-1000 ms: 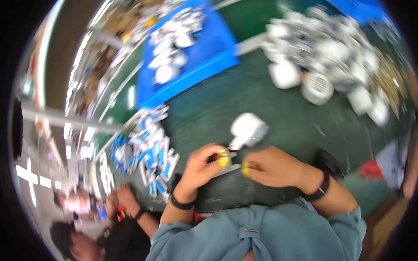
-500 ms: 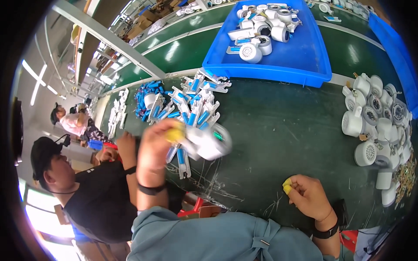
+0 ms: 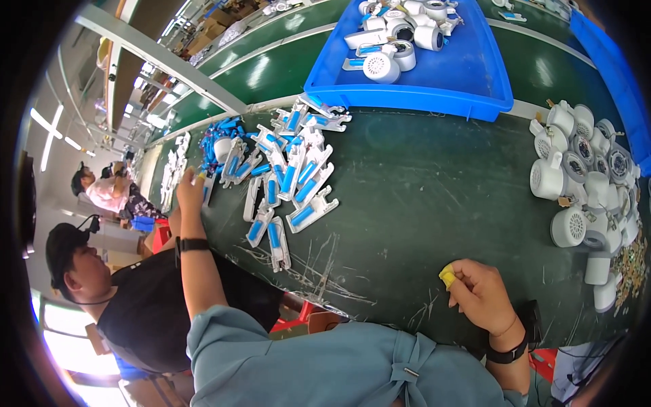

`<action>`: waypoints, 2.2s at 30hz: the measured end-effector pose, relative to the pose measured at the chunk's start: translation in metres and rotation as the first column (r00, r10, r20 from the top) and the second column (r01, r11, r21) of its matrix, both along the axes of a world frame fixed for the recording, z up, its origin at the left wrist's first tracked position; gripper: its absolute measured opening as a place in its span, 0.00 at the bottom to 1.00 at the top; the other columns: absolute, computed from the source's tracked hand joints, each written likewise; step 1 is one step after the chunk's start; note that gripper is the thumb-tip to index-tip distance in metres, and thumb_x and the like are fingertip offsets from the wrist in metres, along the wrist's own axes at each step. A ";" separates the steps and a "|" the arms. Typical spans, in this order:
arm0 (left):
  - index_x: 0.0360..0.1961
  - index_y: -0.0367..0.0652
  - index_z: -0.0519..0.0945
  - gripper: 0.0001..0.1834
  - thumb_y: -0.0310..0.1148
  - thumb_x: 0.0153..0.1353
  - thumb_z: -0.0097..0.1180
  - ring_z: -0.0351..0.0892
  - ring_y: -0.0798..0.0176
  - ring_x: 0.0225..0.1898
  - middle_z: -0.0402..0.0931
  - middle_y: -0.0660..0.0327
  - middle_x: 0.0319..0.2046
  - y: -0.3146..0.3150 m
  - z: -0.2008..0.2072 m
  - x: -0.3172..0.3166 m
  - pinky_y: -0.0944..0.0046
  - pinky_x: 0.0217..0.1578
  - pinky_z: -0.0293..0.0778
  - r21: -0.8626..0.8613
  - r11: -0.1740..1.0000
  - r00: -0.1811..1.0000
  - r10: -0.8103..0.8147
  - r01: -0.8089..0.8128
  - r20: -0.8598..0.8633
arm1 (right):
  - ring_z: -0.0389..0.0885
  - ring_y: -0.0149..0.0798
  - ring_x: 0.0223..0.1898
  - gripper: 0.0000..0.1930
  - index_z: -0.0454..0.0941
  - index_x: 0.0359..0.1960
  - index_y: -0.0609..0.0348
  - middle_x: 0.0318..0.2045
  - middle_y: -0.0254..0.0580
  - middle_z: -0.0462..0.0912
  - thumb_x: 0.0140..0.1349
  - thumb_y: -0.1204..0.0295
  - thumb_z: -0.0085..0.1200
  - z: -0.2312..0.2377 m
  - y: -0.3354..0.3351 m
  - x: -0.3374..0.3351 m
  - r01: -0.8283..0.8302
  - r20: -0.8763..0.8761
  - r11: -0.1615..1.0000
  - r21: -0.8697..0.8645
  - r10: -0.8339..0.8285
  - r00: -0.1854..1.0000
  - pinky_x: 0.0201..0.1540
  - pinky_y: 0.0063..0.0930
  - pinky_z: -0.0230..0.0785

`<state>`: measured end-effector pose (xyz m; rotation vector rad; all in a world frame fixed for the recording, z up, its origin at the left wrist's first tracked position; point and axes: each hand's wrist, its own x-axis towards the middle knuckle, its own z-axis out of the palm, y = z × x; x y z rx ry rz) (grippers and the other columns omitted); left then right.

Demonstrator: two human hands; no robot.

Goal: The person connects a wire from a white plastic housing to a circuit board by hand, then presses the board into the housing. They then pick up a blue battery, place it into a white plastic frame, and set the frame aside on the table.

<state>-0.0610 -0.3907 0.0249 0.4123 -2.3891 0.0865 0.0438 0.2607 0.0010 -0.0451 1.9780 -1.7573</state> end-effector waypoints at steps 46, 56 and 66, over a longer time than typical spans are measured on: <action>0.40 0.38 0.81 0.13 0.17 0.53 0.56 0.80 0.50 0.40 0.79 0.53 0.40 0.382 -0.001 -0.002 0.60 0.42 0.75 0.581 0.241 0.216 -0.970 0.778 0.114 | 0.81 0.43 0.24 0.05 0.76 0.36 0.62 0.26 0.45 0.80 0.60 0.75 0.52 -0.015 0.012 0.011 0.015 -0.428 0.994 0.107 0.033 0.903 0.30 0.34 0.71; 0.48 0.36 0.76 0.10 0.23 0.67 0.49 0.71 0.74 0.30 0.77 0.62 0.34 0.331 0.025 0.032 0.75 0.33 0.67 0.924 0.121 0.494 -0.865 0.363 -0.081 | 0.80 0.48 0.34 0.16 0.75 0.49 0.60 0.38 0.48 0.77 0.59 0.82 0.50 0.022 0.105 0.033 0.815 -0.839 0.420 0.398 -0.192 0.509 0.34 0.35 0.73; 0.40 0.39 0.78 0.10 0.22 0.56 0.57 0.80 0.48 0.34 0.79 0.52 0.34 0.408 0.028 0.066 0.58 0.35 0.75 0.845 0.080 -0.253 -0.935 0.528 0.247 | 0.83 0.40 0.35 0.28 0.64 0.60 0.58 0.43 0.44 0.80 0.57 0.78 0.56 0.006 0.060 0.016 0.564 -0.672 0.726 0.393 -0.192 0.715 0.32 0.31 0.75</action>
